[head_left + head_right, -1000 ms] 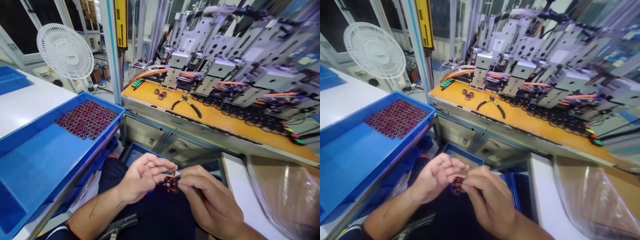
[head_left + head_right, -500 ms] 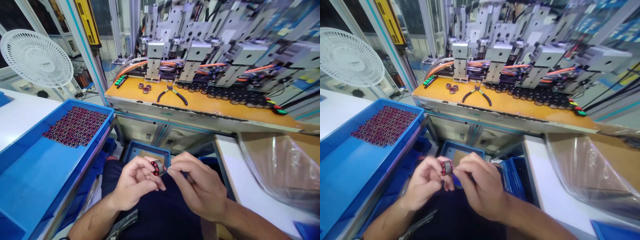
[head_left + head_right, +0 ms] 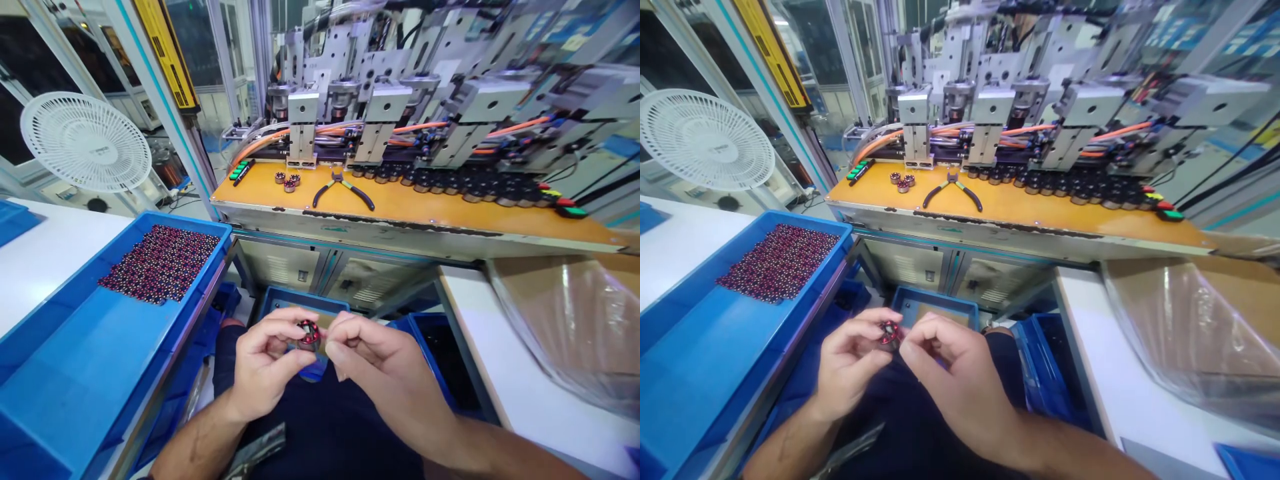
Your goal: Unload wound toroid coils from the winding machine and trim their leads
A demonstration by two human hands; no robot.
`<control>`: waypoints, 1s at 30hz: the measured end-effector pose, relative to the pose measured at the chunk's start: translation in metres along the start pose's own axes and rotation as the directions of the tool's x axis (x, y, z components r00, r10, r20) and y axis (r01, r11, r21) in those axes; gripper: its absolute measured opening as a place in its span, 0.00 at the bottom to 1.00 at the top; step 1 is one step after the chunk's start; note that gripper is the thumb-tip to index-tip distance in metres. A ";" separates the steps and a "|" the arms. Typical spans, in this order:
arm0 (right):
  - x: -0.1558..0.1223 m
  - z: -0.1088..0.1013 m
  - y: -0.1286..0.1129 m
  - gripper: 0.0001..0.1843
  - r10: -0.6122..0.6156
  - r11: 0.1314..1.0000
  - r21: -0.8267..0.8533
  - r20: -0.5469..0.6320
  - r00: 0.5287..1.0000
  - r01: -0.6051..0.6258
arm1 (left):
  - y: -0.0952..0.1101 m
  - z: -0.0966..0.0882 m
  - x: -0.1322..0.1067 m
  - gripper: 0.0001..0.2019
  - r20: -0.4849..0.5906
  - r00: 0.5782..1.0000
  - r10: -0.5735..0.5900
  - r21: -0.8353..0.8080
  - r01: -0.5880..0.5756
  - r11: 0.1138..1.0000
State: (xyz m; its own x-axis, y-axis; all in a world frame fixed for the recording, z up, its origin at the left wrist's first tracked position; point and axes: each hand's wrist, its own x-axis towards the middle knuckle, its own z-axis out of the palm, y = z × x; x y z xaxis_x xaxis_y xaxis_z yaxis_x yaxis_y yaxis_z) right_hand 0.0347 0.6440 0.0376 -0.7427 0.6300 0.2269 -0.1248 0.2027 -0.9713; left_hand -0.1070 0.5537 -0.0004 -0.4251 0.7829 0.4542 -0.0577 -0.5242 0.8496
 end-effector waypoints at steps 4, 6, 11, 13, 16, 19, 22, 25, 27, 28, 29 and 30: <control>0.002 0.002 0.003 0.17 0.106 0.982 0.146 0.105 0.989 -0.121 | -0.001 -0.001 0.001 0.11 -0.021 0.999 -0.043 -0.045 0.042 0.998; 0.003 0.003 0.005 0.18 0.132 0.968 0.198 0.125 0.983 -0.155 | -0.003 -0.002 0.002 0.11 -0.017 0.999 -0.044 -0.060 0.043 0.997; 0.003 0.008 0.013 0.14 0.167 0.909 0.357 0.158 0.973 -0.214 | -0.005 -0.004 0.001 0.11 0.012 0.997 -0.071 -0.117 0.072 0.991; 0.003 0.010 0.019 0.16 0.137 0.883 0.418 0.208 0.968 -0.215 | -0.005 -0.004 0.001 0.11 0.020 0.996 -0.091 -0.140 0.093 0.986; 0.002 0.014 0.028 0.14 0.072 0.874 0.453 0.236 0.969 -0.175 | -0.006 -0.002 0.003 0.09 0.037 0.991 -0.130 -0.203 0.135 0.970; 0.004 0.012 0.032 0.09 -0.116 0.955 0.280 0.041 0.992 0.100 | -0.013 0.000 0.006 0.05 -0.046 0.961 -0.273 -0.308 0.246 0.919; 0.011 0.001 0.036 0.08 -0.560 0.797 -0.355 -0.131 0.818 0.489 | -0.019 -0.001 0.005 0.09 -0.329 0.872 -0.361 -0.172 0.321 0.931; 0.016 -0.013 0.043 0.11 -0.826 0.348 -0.762 0.026 0.563 0.546 | -0.012 -0.002 -0.004 0.09 -0.349 0.930 -0.112 0.251 0.208 0.945; 0.017 -0.021 0.048 0.11 -0.868 0.168 -0.795 0.161 0.470 0.582 | -0.002 0.001 -0.008 0.17 -0.158 0.985 0.063 0.442 0.013 0.897; 0.016 -0.023 0.050 0.10 -0.872 0.110 -0.788 0.216 0.439 0.605 | 0.004 0.004 -0.008 0.20 -0.077 0.990 0.119 0.487 -0.067 0.871; 0.016 -0.025 0.051 0.08 -0.872 0.063 -0.780 0.260 0.414 0.623 | 0.009 0.007 -0.008 0.23 -0.024 0.987 0.157 0.512 -0.123 0.850; 0.015 -0.026 0.051 0.05 -0.870 0.024 -0.772 0.297 0.394 0.635 | 0.013 0.010 -0.006 0.25 0.007 0.985 0.172 0.525 -0.149 0.838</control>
State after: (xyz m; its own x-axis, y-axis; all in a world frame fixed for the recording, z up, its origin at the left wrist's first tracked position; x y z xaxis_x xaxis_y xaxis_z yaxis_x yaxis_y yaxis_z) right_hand 0.0343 0.6833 -0.0071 -0.3799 -0.1507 0.9127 0.0335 0.9837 0.1764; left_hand -0.0968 0.5458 0.0104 -0.4226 0.6837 0.5950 0.4898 -0.3802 0.7846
